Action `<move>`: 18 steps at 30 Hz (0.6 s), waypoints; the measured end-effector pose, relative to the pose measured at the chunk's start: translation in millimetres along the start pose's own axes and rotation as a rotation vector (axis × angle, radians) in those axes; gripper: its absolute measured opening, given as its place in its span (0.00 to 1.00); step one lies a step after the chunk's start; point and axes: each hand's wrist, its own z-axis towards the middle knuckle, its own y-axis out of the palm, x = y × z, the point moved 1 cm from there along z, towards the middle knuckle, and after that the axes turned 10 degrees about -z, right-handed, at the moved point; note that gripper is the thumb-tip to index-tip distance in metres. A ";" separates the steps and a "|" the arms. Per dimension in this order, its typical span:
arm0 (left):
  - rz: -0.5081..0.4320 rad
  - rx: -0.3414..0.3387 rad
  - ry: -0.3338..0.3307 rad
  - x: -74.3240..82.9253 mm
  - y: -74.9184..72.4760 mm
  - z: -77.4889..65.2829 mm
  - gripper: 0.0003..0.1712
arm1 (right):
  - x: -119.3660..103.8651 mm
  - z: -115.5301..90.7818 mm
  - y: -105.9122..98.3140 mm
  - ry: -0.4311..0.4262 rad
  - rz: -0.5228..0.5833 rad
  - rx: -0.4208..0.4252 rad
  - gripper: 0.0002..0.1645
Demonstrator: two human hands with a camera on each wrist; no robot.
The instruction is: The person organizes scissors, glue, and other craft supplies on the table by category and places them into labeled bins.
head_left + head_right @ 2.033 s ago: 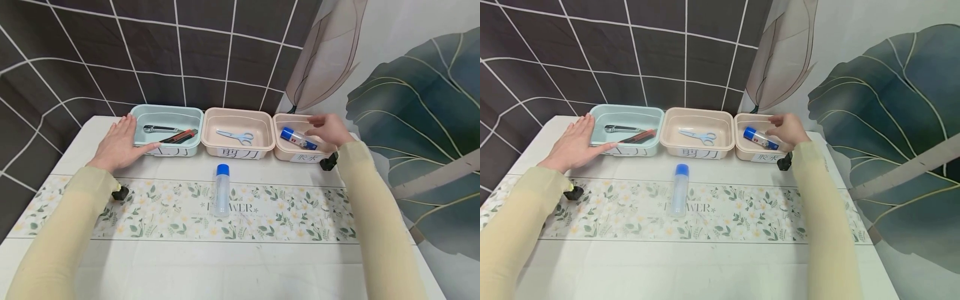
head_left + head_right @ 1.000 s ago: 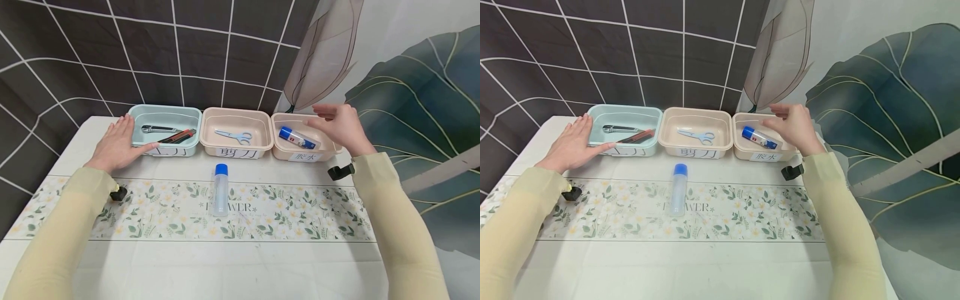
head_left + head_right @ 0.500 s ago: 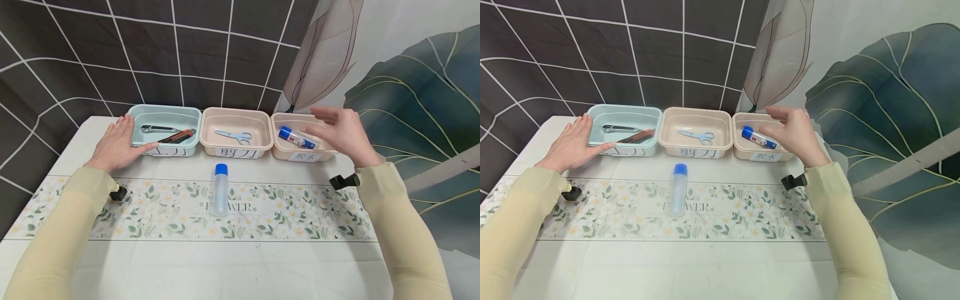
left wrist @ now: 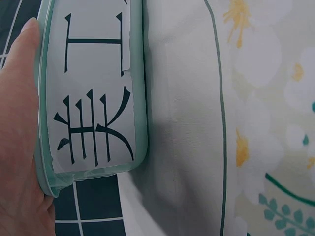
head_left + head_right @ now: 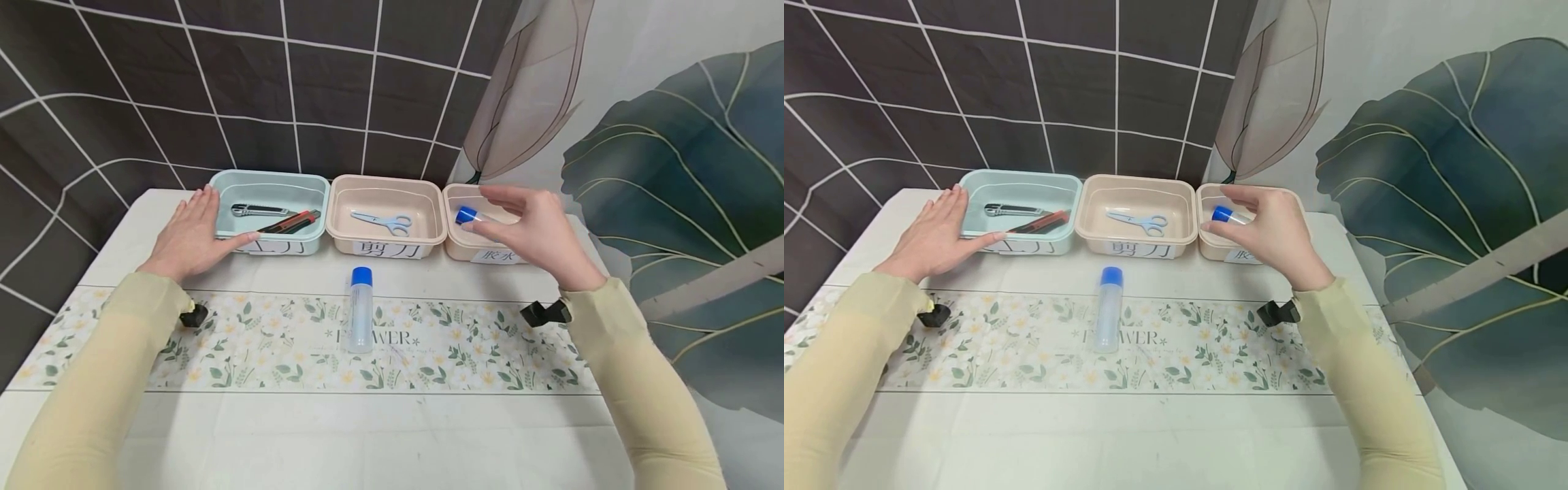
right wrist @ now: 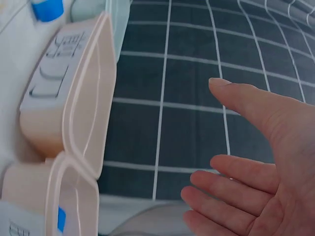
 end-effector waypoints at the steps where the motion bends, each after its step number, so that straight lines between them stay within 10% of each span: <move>1: 0.000 0.001 0.000 0.1 0.0 0.0 0.68 | -2.1 0.0 2.6 -0.016 0.005 0.004 0.41; 8: -0.006 0.001 -0.001 0.9 0.3 -0.5 0.68 | -17.3 -1.2 25.5 -0.154 -0.021 0.038 0.39; 18: -0.002 0.001 0.000 1.9 -0.4 -0.4 0.68 | -35.2 -12.4 61.4 -0.134 0.036 -0.098 0.44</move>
